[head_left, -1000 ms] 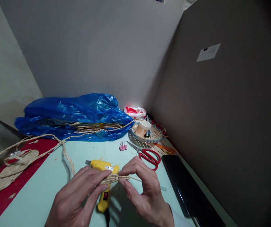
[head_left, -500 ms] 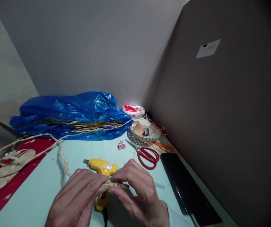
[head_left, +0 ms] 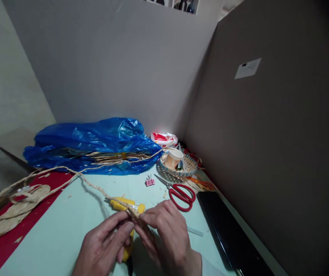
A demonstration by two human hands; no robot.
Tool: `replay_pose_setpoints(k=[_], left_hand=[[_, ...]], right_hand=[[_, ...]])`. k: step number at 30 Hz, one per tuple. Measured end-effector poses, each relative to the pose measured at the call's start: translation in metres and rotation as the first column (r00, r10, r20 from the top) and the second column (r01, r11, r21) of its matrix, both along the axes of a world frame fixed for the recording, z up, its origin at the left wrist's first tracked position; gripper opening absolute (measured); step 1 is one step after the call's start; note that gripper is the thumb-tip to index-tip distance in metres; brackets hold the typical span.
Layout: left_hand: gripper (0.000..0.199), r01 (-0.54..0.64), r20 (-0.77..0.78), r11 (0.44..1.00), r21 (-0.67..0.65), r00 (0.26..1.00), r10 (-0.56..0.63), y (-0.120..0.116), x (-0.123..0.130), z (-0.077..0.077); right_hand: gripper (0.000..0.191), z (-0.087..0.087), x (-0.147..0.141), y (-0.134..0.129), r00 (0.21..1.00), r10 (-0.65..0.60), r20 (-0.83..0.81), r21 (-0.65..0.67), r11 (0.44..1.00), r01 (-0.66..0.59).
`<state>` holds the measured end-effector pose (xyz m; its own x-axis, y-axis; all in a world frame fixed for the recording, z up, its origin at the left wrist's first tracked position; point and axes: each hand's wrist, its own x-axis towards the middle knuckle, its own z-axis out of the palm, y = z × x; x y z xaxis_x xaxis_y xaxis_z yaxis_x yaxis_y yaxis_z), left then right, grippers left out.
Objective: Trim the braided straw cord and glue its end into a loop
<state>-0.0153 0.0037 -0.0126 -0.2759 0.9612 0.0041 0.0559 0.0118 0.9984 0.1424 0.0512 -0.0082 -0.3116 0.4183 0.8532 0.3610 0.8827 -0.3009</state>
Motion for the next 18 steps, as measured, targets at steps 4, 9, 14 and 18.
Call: replay_pose_setpoints(k=[4,9,14,18], left_hand=[[0.032,0.121,0.216,0.989,-0.089,0.971,-0.1,0.009,-0.005,0.0],[0.026,0.166,0.361,0.982,-0.087,0.924,-0.125,0.013,-0.012,-0.002],[0.023,0.208,0.48,0.974,-0.086,0.866,-0.142,0.012,-0.006,0.004],[0.03,0.209,0.54,0.975,-0.078,0.831,-0.135,0.009,0.0,0.01]], right_hand=[[0.018,-0.005,0.0,0.0,0.997,0.04,0.063,0.008,0.999,-0.041],[0.025,-0.003,-0.004,-0.007,0.998,0.062,-0.006,-0.204,0.977,-0.062],[0.034,-0.009,-0.007,-0.006,0.994,0.109,0.015,-0.186,0.977,-0.104],[0.038,-0.014,-0.007,0.0,0.983,0.018,0.182,-0.087,0.996,-0.002]])
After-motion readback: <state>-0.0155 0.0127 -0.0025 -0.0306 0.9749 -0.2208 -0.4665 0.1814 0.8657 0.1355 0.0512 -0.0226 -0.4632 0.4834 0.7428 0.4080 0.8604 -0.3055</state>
